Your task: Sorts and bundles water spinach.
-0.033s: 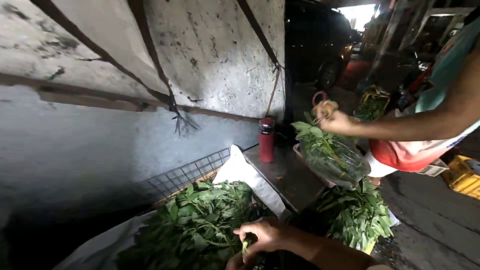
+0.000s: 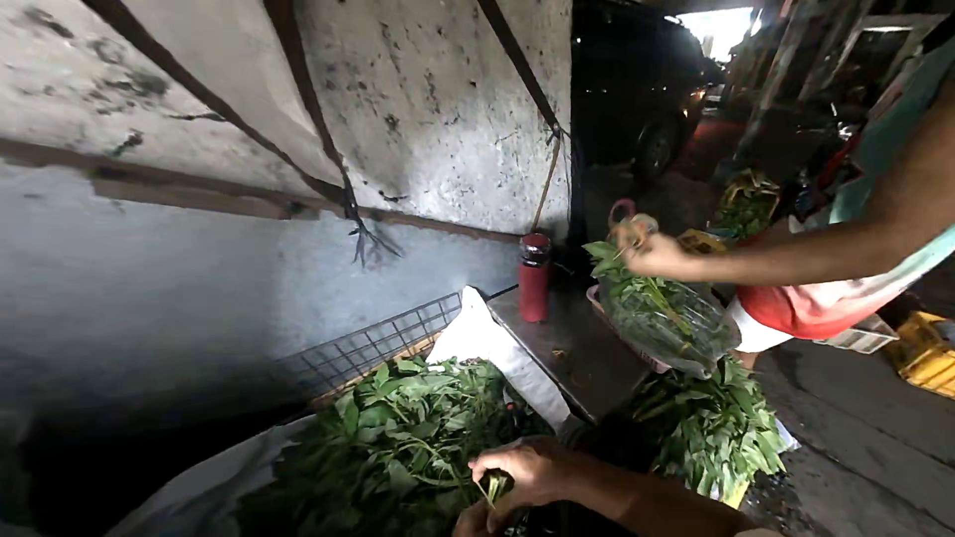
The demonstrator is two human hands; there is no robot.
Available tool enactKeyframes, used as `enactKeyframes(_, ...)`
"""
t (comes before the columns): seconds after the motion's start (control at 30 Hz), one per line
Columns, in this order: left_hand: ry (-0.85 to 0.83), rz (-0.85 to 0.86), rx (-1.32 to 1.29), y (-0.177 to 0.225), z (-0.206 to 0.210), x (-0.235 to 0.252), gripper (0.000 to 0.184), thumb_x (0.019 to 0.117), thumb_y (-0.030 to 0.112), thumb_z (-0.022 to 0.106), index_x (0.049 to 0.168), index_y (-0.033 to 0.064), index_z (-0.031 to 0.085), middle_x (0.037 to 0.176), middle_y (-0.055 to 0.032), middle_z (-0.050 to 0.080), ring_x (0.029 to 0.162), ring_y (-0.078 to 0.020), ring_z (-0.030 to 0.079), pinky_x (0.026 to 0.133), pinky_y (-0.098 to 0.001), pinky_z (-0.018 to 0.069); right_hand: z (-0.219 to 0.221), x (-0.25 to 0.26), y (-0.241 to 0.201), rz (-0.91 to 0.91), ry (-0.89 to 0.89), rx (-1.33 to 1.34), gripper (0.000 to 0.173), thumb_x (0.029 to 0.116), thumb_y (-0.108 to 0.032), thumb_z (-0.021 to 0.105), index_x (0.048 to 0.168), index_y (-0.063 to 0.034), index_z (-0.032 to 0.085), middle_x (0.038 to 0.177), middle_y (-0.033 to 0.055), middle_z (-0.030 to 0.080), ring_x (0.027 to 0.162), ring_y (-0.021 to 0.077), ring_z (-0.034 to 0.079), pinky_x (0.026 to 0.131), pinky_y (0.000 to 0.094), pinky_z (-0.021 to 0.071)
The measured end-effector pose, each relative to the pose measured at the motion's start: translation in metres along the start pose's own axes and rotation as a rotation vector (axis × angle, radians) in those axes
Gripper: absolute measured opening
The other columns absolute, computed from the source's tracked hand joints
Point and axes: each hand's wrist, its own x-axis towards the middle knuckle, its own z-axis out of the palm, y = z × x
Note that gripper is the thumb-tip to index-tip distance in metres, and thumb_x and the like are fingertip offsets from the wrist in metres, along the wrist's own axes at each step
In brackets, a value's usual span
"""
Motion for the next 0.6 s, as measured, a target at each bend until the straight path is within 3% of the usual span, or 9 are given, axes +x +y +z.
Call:
enactKeyframes(0.07, -0.030, 0.005, 0.061, 0.002, -0.002, -0.003, 0.024, 0.1010, 0.017, 0.060, 0.103, -0.0058, 0.070, 0.088, -0.0149, 0.068, 0.079, -0.0216, 0.065, 0.077, -0.0463, 0.0556, 0.004, -0.002, -0.002, 0.070, -0.118, -0.019, 0.049, 0.0897, -0.032, 0.079, 0.132, -0.0139, 0.062, 0.124, 0.0135, 0.069, 0.116, 0.0328, 0.065, 0.097, 0.0645, 0.0495)
enactKeyframes(0.17, 0.001, -0.050, 0.033, -0.003, -0.002, -0.003, 0.022, 0.0998, 0.020, 0.063, 0.099, -0.0005, 0.070, 0.079, -0.0087, 0.065, 0.068, -0.0175, 0.061, 0.067, -0.0414, 0.0541, 0.019, 0.000, 0.015, 0.171, -0.114, 0.123, 0.049, 0.0909, -0.029, 0.079, 0.129, -0.0045, 0.061, 0.117, 0.0221, 0.068, 0.111, 0.0370, 0.066, 0.096, 0.0622, 0.0502)
enactKeyframes(0.27, 0.113, -0.127, -0.063, -0.001, -0.006, -0.002, 0.033, 0.0979, 0.017, 0.065, 0.126, -0.0011, 0.063, 0.097, -0.0185, 0.070, 0.083, -0.0287, 0.068, 0.077, -0.0523, 0.0572, 0.041, -0.004, 0.024, 0.302, -0.014, 0.319, 0.063, 0.0855, -0.026, 0.084, 0.133, 0.0012, 0.052, 0.118, 0.0228, 0.065, 0.108, 0.0337, 0.066, 0.097, 0.0538, 0.0531)
enactKeyframes(0.37, 0.240, -0.186, -0.281, -0.004, -0.014, 0.009, 0.043, 0.1022, 0.022, 0.063, 0.139, 0.0033, 0.053, 0.094, -0.0135, 0.067, 0.075, -0.0198, 0.064, 0.068, -0.0412, 0.0568, 0.053, -0.023, 0.000, 0.201, -0.070, 0.348, 0.040, 0.0913, -0.016, 0.076, 0.119, 0.0078, 0.061, 0.108, 0.0240, 0.067, 0.100, 0.0322, 0.066, 0.094, 0.0507, 0.0535)
enactKeyframes(0.43, 0.332, -0.220, -0.402, -0.010, -0.016, 0.018, 0.038, 0.1045, 0.024, 0.060, 0.135, 0.0036, 0.052, 0.077, -0.0057, 0.060, 0.056, -0.0108, 0.055, 0.051, -0.0285, 0.0493, 0.049, -0.037, -0.022, 0.056, -0.115, 0.479, 0.023, 0.0991, -0.011, 0.065, 0.107, 0.0105, 0.066, 0.100, 0.0210, 0.068, 0.093, 0.0258, 0.065, 0.089, 0.0438, 0.0529)
enactKeyframes(0.5, 0.392, -0.217, -0.510, -0.015, -0.017, 0.020, 0.035, 0.1052, 0.022, 0.059, 0.133, 0.0023, 0.053, 0.077, -0.0049, 0.060, 0.055, -0.0096, 0.054, 0.052, -0.0273, 0.0499, 0.047, -0.044, -0.024, -0.055, 0.003, 0.724, 0.042, 0.1022, -0.034, 0.058, 0.113, 0.0051, 0.069, 0.114, 0.0146, 0.072, 0.106, 0.0217, 0.069, 0.094, 0.0416, 0.0562)
enactKeyframes(0.53, 0.397, -0.197, -0.553, -0.015, -0.018, 0.019, 0.033, 0.1047, 0.019, 0.059, 0.133, 0.0011, 0.054, 0.081, -0.0063, 0.062, 0.060, -0.0113, 0.056, 0.057, -0.0298, 0.0520, 0.043, -0.042, -0.020, -0.067, 0.081, 0.775, 0.060, 0.1011, -0.051, 0.054, 0.125, 0.0022, 0.067, 0.130, 0.0134, 0.068, 0.118, 0.0231, 0.066, 0.099, 0.0439, 0.0564)
enactKeyframes(0.57, 0.428, -0.156, -0.581, -0.012, -0.015, 0.019, 0.025, 0.1030, 0.015, 0.060, 0.123, 0.0011, 0.056, 0.072, -0.0038, 0.060, 0.051, -0.0091, 0.053, 0.048, -0.0260, 0.0490, 0.037, -0.036, -0.014, -0.068, 0.131, 0.754, 0.072, 0.1009, -0.060, 0.049, 0.139, -0.0003, 0.060, 0.145, 0.0117, 0.060, 0.130, 0.0223, 0.060, 0.105, 0.0436, 0.0544)
enactKeyframes(0.6, 0.426, -0.116, -0.591, -0.008, -0.013, 0.017, 0.019, 0.1012, 0.011, 0.062, 0.117, 0.0009, 0.058, 0.068, -0.0021, 0.058, 0.047, -0.0077, 0.050, 0.044, -0.0236, 0.0459, 0.032, -0.031, -0.004, -0.054, 0.168, 0.734, 0.073, 0.1030, -0.059, 0.046, 0.147, -0.0005, 0.052, 0.152, 0.0119, 0.054, 0.136, 0.0221, 0.056, 0.110, 0.0431, 0.0515)
